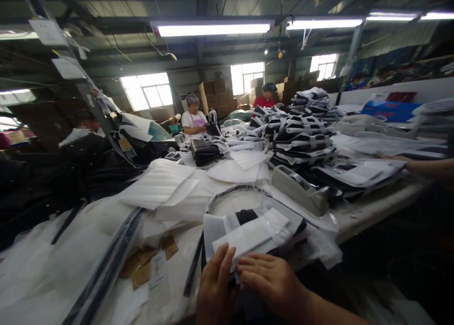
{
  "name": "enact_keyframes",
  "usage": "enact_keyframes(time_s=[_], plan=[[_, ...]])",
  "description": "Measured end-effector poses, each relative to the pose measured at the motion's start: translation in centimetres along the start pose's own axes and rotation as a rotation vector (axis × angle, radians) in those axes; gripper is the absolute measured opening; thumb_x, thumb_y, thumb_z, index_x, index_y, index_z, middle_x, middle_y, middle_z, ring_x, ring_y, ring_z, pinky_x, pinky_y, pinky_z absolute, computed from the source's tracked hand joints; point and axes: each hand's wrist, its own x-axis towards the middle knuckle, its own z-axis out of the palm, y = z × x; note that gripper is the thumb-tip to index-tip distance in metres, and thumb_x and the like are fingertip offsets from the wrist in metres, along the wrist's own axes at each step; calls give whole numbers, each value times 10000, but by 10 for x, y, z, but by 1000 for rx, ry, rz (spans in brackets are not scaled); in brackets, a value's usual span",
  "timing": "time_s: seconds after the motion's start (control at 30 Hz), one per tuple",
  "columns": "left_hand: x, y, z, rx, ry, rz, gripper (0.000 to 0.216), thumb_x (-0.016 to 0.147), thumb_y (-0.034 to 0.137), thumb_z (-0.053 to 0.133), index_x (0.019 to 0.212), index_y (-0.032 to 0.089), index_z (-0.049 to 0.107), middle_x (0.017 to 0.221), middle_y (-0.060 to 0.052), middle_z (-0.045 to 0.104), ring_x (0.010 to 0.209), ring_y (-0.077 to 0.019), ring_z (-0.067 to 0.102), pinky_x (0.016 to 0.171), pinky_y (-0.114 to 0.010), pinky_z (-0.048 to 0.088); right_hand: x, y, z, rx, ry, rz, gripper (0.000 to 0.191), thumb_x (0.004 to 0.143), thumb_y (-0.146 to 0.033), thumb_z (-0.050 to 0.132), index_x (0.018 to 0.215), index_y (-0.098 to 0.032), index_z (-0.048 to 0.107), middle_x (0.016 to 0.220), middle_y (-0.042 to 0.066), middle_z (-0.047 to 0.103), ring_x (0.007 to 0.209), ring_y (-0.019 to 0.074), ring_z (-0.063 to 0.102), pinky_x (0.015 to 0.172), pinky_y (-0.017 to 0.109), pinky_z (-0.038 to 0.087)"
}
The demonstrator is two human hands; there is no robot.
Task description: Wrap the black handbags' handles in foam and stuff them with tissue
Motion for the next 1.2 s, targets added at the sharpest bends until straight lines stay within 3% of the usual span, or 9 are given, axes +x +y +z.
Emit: enact_keyframes(time_s=[0.13,0.23,0.33,0.43,0.6,0.77,0.97,1.2], plan=[[10,4,-9,-31,54,86,333,959,158,446,1248,174,610,1281,-75,676,1208,-221,603,955,-337,505,-6,-5,-10,89,-4,-12,133,1000,-195,543,986,-157,670,943,38,795,883,138,755,964,277,549],[15,6,-13,-62,33,87,330,962,158,435,1244,150,607,1231,-57,706,1188,-215,614,972,-349,488,-10,-4,-22,170,28,111,120,992,-224,567,985,-171,674,799,0,777,705,104,734,882,229,564],[17,6,-14,-69,23,96,330,970,168,419,1237,140,610,1235,-64,704,1163,-213,628,976,-360,483,-11,5,-30,64,84,216,142,959,-208,618,1086,-185,674,911,34,775,833,140,726,886,264,556],[16,6,-14,-87,37,79,320,980,176,420,1233,140,612,1223,-67,710,1154,-210,634,983,-360,477,-5,15,-30,20,-22,200,237,948,-270,636,1174,-203,657,1041,54,758,976,190,693,982,366,519],[14,6,-12,-118,46,73,299,1000,231,451,1238,141,609,1215,-71,713,1154,-211,634,995,-356,467,1,21,-23,97,-122,194,334,906,-426,657,1143,-190,665,1047,59,753,1009,226,655,939,389,536],[8,6,-9,-187,58,52,274,1005,220,476,1231,144,612,1209,-68,714,1171,-207,619,1036,-363,439,0,21,-20,101,-149,261,362,903,-448,656,1152,-186,665,1098,78,737,1048,240,636,946,400,528],[6,6,-9,-191,87,57,258,992,240,529,1220,160,620,1168,-58,730,1142,-210,635,1026,-368,456,-6,24,-10,-10,-168,223,229,981,-278,564,1171,-182,649,1117,67,727,1056,237,616,947,409,507],[23,4,-29,-250,-77,-3,411,935,331,612,1307,161,573,1203,-96,711,1110,-253,663,962,-401,553,5,30,-14,-180,-241,-4,197,1008,-213,497,1122,-139,641,1050,83,720,967,228,621,856,383,511]])
